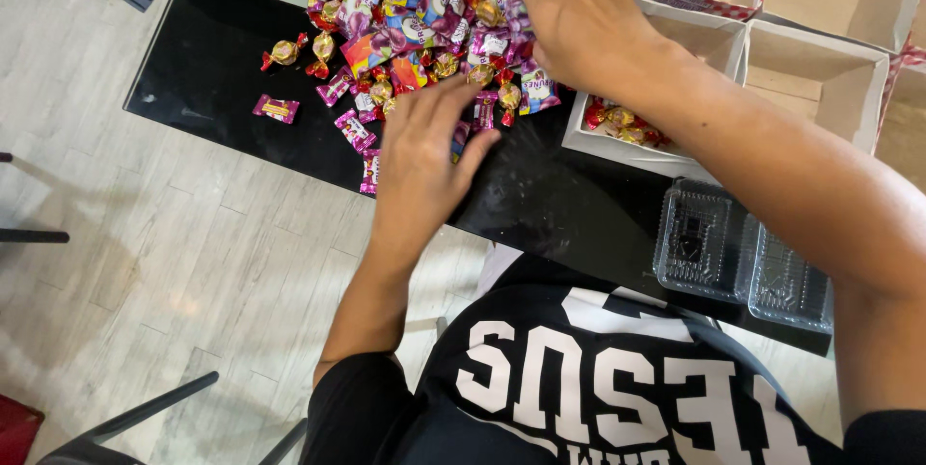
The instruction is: The person sorts various wrapped candies from a large pile on a table and places them into several small cardboard boxes and plastic containers by hand.
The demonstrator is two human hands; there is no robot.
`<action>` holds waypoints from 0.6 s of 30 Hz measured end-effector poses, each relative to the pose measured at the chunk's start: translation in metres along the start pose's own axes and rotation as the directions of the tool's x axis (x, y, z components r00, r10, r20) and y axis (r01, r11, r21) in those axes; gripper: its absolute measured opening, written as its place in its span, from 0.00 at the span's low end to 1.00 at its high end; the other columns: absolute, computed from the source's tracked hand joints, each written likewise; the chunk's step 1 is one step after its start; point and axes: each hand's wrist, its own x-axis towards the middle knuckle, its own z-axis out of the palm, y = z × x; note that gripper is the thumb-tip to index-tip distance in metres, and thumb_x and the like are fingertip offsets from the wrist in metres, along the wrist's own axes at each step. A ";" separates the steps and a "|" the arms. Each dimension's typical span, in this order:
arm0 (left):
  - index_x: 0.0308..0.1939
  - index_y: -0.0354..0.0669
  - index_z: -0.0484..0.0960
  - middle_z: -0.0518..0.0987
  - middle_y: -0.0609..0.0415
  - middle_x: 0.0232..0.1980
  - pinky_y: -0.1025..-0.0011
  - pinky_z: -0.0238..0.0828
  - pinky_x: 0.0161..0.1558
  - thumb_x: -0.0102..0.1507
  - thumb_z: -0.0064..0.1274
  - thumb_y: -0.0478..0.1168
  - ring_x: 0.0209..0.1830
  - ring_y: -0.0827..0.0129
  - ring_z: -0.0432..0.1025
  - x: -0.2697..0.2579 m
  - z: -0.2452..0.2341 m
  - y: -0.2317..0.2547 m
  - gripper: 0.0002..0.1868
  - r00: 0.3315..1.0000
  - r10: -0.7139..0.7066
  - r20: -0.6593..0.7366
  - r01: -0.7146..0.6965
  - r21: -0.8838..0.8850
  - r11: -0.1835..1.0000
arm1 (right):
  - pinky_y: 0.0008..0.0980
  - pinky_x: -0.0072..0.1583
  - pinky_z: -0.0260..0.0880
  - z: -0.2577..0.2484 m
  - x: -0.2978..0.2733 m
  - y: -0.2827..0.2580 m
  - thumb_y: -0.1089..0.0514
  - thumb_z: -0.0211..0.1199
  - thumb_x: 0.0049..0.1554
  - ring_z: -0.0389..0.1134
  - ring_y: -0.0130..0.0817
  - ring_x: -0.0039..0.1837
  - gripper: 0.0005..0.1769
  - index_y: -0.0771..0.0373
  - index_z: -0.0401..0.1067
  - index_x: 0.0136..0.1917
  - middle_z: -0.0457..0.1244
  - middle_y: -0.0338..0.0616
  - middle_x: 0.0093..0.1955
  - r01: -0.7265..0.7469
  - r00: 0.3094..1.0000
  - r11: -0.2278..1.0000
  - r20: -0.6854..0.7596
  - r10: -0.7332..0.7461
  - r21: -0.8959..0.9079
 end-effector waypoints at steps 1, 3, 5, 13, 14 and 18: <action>0.60 0.38 0.78 0.78 0.47 0.62 0.58 0.68 0.62 0.62 0.68 0.40 0.60 0.51 0.71 0.004 -0.003 -0.005 0.25 1.000 -0.007 -0.010 0.007 0.010 1.000 | 0.51 0.57 0.71 -0.003 -0.004 0.001 0.66 0.67 0.50 0.68 0.57 0.60 0.22 0.72 0.66 0.57 0.67 0.59 0.55 0.008 0.999 1.000 -0.046 -0.007 0.011; 0.61 0.38 0.78 0.77 0.46 0.64 0.58 0.68 0.62 0.64 0.67 0.39 0.60 0.51 0.70 0.013 -0.007 -0.015 0.24 1.000 -0.011 -0.021 0.011 0.019 1.000 | 0.51 0.58 0.70 -0.009 -0.008 0.001 0.68 0.63 0.54 0.68 0.57 0.62 0.19 0.72 0.65 0.58 0.66 0.59 0.57 0.014 0.996 1.000 -0.094 -0.012 0.020; 0.61 0.38 0.78 0.77 0.47 0.64 0.58 0.68 0.65 0.67 0.64 0.37 0.63 0.52 0.70 0.028 -0.009 -0.030 0.20 0.993 0.034 -0.116 -0.023 0.097 0.995 | 0.54 0.53 0.68 -0.021 -0.010 0.003 0.65 0.63 0.57 0.67 0.61 0.58 0.20 0.72 0.65 0.61 0.65 0.63 0.55 -0.026 0.987 0.992 -0.157 0.044 0.120; 0.51 0.34 0.77 0.79 0.39 0.49 0.50 0.69 0.52 0.69 0.61 0.33 0.52 0.42 0.73 0.110 0.028 -0.128 0.10 0.985 0.102 -0.137 -0.062 0.273 0.960 | 0.55 0.53 0.68 -0.053 -0.031 0.010 0.57 0.63 0.72 0.68 0.64 0.52 0.14 0.69 0.66 0.63 0.66 0.64 0.51 -0.143 0.958 0.976 -0.226 0.178 0.163; 0.50 0.33 0.77 0.79 0.37 0.47 0.49 0.69 0.48 0.66 0.64 0.36 0.48 0.40 0.73 0.116 0.036 -0.138 0.14 0.986 0.093 -0.135 -0.054 0.268 0.962 | 0.54 0.51 0.68 -0.054 -0.033 0.011 0.57 0.64 0.71 0.68 0.65 0.52 0.15 0.70 0.67 0.63 0.67 0.65 0.51 -0.089 0.948 0.985 -0.292 0.129 0.145; 0.47 0.31 0.77 0.79 0.35 0.43 0.49 0.70 0.45 0.58 0.68 0.39 0.43 0.39 0.73 0.131 0.058 -0.162 0.21 0.989 0.061 -0.138 -0.028 0.225 0.974 | 0.52 0.56 0.69 -0.052 -0.043 0.016 0.61 0.62 0.70 0.70 0.60 0.57 0.11 0.70 0.65 0.60 0.69 0.58 0.53 -0.037 0.941 0.976 -0.322 0.106 0.215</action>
